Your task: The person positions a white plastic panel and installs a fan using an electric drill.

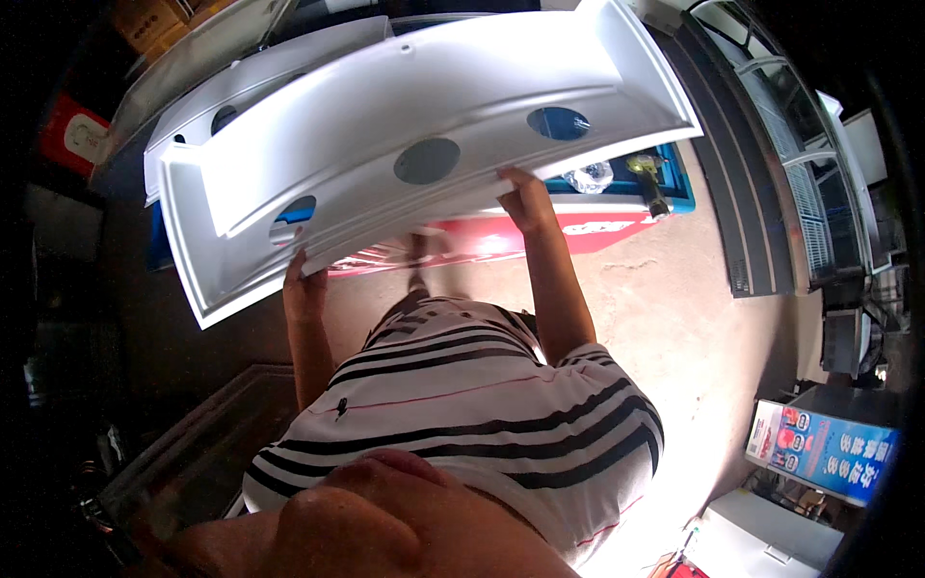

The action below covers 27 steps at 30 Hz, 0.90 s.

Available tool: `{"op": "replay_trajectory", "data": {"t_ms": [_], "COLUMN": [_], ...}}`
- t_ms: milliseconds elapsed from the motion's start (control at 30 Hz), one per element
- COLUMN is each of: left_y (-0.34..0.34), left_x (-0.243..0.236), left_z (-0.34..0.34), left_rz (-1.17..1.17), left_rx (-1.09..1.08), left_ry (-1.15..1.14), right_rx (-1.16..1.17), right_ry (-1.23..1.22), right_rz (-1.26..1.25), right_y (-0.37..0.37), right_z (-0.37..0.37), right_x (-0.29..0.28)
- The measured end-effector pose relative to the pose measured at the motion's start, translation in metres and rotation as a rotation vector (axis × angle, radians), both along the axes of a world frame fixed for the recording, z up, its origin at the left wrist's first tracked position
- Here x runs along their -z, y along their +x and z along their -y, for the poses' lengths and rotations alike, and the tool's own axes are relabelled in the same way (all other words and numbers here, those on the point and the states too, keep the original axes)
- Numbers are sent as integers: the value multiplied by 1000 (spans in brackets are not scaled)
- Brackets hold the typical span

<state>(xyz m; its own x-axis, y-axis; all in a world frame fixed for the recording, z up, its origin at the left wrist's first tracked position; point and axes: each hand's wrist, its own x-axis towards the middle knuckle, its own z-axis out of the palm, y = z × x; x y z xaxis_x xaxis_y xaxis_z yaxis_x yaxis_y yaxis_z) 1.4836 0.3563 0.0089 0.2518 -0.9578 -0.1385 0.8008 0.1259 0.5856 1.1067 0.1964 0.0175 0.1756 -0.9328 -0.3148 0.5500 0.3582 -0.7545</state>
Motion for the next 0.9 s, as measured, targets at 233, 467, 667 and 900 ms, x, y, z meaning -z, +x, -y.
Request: {"op": "replay_trajectory", "data": {"t_ms": [233, 467, 667, 900], "left_y": [16, 44, 74, 103], "left_x": [4, 14, 34, 50], "left_z": [5, 39, 58, 82], "left_rz": [-66, -1, 4, -60], "left_rx": [2, -46, -35, 10], "left_ry": [92, 101, 200, 238], "right_rx": [84, 13, 71, -3], "right_ry": [-62, -124, -65, -31], "right_rz": [91, -91, -161, -318], "right_y": [25, 24, 63, 88], "right_z": [-20, 12, 19, 39], "right_x": [-13, 56, 40, 24]}}
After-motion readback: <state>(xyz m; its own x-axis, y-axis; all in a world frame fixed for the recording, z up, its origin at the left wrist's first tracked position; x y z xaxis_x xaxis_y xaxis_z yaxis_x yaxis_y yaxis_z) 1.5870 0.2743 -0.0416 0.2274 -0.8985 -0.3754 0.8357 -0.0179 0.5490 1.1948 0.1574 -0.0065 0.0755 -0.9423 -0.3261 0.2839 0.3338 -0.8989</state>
